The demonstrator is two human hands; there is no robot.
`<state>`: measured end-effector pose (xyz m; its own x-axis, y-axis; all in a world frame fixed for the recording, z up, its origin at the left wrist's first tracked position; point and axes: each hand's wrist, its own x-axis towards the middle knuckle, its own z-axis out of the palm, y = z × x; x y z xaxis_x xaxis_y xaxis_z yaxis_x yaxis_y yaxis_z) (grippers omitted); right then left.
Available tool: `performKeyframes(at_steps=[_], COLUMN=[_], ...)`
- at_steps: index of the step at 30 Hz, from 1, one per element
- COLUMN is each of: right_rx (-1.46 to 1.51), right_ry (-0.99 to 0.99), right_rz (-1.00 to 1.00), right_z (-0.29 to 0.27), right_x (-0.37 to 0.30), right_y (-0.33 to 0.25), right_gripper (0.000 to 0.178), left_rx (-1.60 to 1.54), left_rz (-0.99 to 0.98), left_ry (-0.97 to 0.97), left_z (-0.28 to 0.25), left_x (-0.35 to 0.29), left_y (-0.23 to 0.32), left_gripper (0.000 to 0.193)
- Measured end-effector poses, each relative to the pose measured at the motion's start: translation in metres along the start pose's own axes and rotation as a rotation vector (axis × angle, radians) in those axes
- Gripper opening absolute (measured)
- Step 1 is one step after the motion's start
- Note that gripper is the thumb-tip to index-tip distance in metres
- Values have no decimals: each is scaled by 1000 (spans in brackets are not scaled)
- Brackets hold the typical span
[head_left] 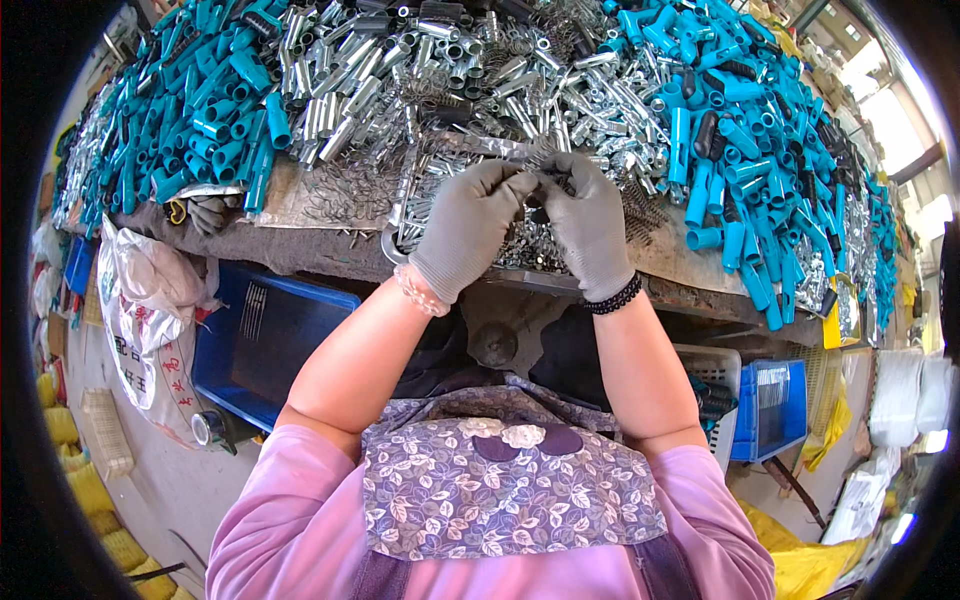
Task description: The person sets down a phone, assembles plastic handle components with metal tubes and springs, places the assembled piece into a bin, and untangles individual springs from a cluster by hand.
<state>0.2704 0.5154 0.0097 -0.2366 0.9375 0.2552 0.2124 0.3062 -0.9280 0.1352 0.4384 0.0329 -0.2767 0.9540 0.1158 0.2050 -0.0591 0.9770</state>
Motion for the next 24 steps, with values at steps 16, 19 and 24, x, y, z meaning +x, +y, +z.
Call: performKeyframes(at_steps=[16,19,24], right_rx=[-81,137,139], right_ry=[-250,-474,-471], right_rz=[-465,-259,-151], right_z=[-23,-26,-25], right_x=[22,29,25], right_y=[-22,-35,-34], right_gripper=[59,68,68], left_rx=[-317,-337,-374], left_rz=[-41,-39,-18], left_ry=[-214,-217,-217], left_z=[-41,-41,-47], left_x=[4,1,1], left_y=[6,10,8], left_gripper=[32,31,40])
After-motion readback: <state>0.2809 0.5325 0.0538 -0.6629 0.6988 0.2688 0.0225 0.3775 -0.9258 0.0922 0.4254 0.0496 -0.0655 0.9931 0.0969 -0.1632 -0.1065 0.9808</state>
